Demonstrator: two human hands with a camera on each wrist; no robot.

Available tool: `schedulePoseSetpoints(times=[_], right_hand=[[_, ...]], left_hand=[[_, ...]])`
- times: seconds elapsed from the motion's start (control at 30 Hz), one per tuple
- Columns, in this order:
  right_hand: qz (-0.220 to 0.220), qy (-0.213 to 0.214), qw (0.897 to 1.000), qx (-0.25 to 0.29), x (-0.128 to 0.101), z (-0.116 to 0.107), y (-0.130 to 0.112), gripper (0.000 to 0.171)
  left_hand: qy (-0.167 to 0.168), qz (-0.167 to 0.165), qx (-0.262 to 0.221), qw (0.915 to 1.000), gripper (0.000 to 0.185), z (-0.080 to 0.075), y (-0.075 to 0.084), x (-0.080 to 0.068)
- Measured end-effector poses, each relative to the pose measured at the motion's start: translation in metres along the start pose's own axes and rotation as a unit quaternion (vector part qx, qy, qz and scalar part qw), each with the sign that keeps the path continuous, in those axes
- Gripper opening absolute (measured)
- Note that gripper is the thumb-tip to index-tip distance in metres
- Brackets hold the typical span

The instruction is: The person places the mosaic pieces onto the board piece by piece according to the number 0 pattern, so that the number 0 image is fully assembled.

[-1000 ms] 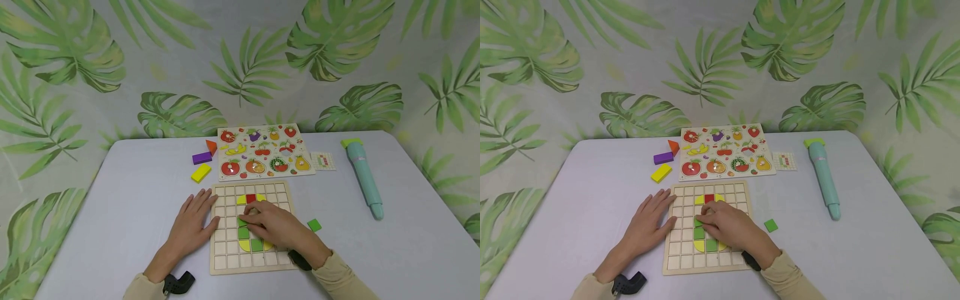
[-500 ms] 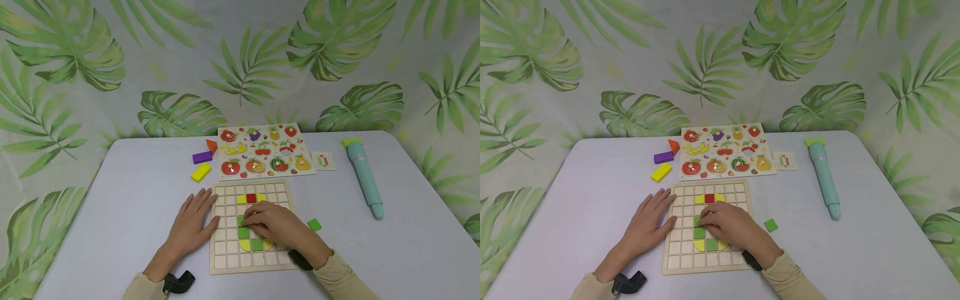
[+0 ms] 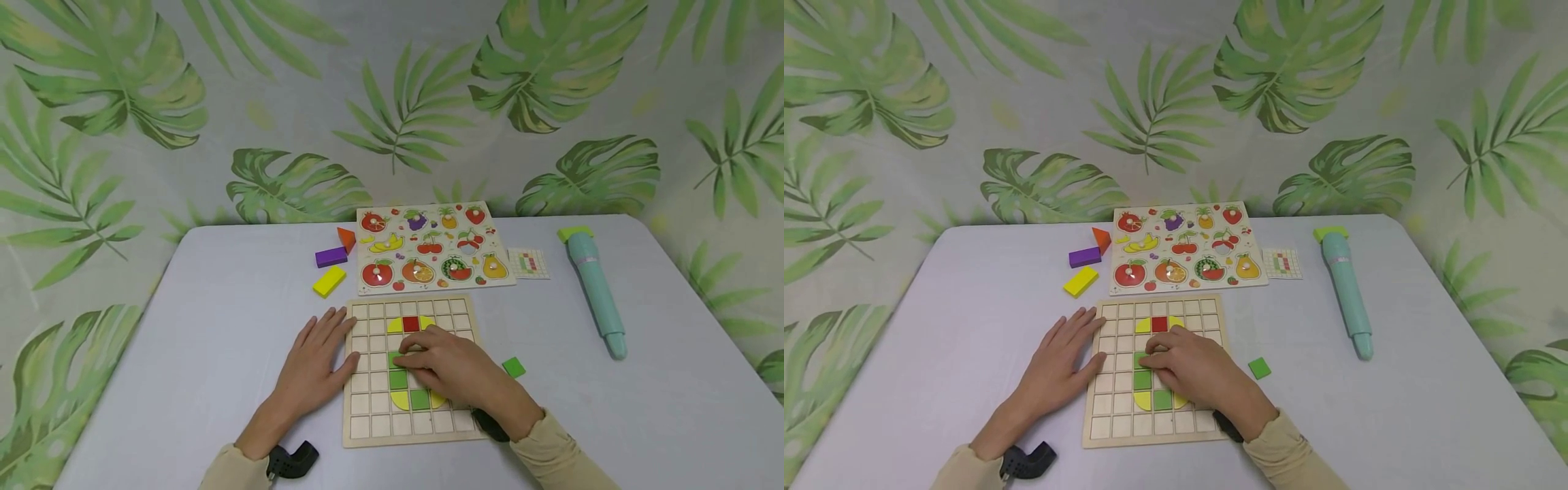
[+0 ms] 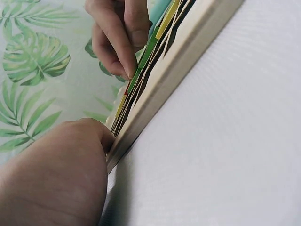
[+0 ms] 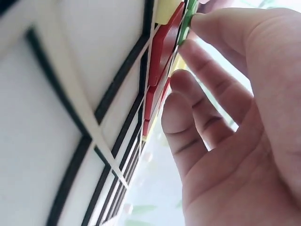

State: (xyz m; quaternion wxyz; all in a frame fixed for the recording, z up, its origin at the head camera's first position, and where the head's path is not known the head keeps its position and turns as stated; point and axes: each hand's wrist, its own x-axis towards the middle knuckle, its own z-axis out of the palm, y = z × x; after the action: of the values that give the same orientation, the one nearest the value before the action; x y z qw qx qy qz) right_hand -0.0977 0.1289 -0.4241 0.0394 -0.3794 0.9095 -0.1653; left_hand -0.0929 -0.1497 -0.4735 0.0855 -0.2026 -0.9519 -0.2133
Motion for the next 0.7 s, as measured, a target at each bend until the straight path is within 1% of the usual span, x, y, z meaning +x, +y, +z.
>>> schedulePoseSetpoints(times=[0.2, 0.27, 0.47, 0.7], right_hand=[[-0.020, -0.001, 0.999, 0.030, -0.004, -0.001, 0.003, 0.027], [-0.019, 0.002, 0.999, 0.039, -0.006, -0.003, 0.005, 0.027], [0.019, 0.010, 0.998, 0.053, -0.017, -0.016, 0.013, 0.028], [0.046, 0.022, 0.996, 0.073, -0.034, -0.036, 0.032, 0.028]], left_hand=[[0.000, -0.001, -0.002, 1.0000, 0.059, 0.000, 0.001, 0.000], [0.001, -0.001, -0.002, 1.0000, 0.059, 0.000, 0.001, 0.000], [0.003, -0.001, -0.001, 1.0000, 0.059, -0.001, 0.001, 0.000], [0.000, -0.004, -0.004, 1.0000, 0.060, -0.001, 0.001, 0.000]])
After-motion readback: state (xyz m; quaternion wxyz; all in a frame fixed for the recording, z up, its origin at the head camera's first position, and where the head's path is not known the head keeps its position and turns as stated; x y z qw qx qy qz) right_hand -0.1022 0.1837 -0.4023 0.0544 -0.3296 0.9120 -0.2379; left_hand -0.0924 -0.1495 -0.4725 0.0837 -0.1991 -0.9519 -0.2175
